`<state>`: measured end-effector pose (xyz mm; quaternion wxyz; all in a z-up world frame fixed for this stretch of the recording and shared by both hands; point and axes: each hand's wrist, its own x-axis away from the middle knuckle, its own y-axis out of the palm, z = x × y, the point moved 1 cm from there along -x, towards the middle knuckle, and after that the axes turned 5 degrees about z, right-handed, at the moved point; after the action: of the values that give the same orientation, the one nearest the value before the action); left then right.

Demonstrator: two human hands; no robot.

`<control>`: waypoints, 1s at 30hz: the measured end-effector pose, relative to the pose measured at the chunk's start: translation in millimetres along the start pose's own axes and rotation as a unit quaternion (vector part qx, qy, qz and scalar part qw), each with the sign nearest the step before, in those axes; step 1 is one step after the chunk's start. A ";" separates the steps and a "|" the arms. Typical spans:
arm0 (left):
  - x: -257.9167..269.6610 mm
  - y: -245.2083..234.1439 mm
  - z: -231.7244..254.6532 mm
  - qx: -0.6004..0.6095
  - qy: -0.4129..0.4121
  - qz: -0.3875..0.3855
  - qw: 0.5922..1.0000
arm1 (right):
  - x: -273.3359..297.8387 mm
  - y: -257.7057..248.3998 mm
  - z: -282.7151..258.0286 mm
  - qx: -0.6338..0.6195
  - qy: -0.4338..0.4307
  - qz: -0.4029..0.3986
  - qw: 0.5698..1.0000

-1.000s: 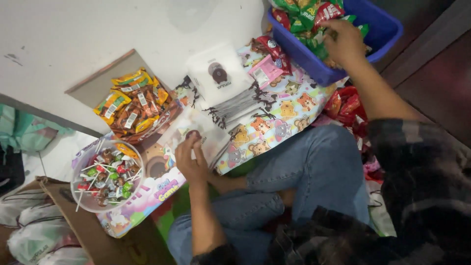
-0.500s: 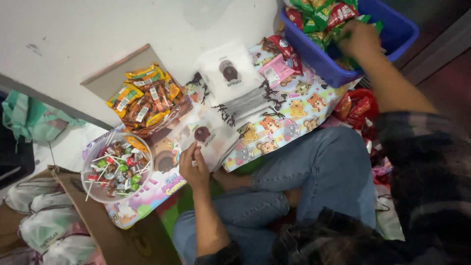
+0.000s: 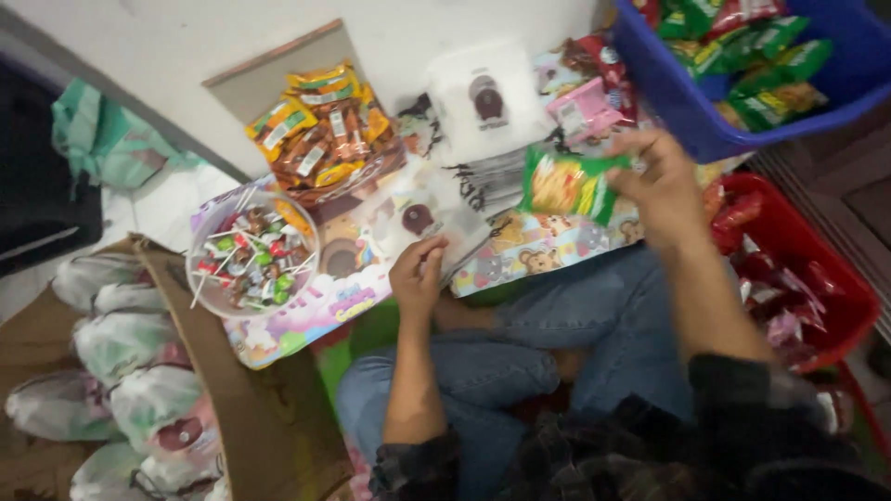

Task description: A person is sitting on the floor, picking up various snack packets from bins and boxes and packing them into small clear plastic bags to create assortments.

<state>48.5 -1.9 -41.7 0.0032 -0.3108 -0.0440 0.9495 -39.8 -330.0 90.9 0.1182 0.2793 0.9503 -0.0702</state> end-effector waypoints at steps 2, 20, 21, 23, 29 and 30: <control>-2.1 -1.6 12.9 0.027 -0.021 -0.007 0.999 | 17.5 30.0 7.8 -0.059 0.046 -0.018 0.997; 1.3 -0.2 3.7 -0.008 -0.133 0.080 0.988 | 58.7 112.6 86.6 -0.201 0.205 0.029 0.957; 0.4 0.5 7.4 -0.020 -0.127 0.099 0.987 | 58.0 113.0 90.5 -0.209 0.220 0.051 0.952; -1.9 -15.5 0.4 -0.025 -0.129 0.142 0.981 | 49.8 103.1 84.3 -0.205 0.211 0.101 0.950; -5.5 -8.6 13.3 -0.030 -0.093 0.107 0.990 | 52.5 106.2 63.3 -0.173 0.190 0.107 0.960; -5.2 -2.5 16.3 0.000 -0.079 0.075 0.994 | 51.9 108.1 61.8 -0.167 0.183 0.101 0.964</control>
<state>43.0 -0.9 -25.3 -0.0715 -0.2376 -0.0208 0.9685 -11.5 -225.5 10.5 -0.0062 0.3585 0.9208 0.1536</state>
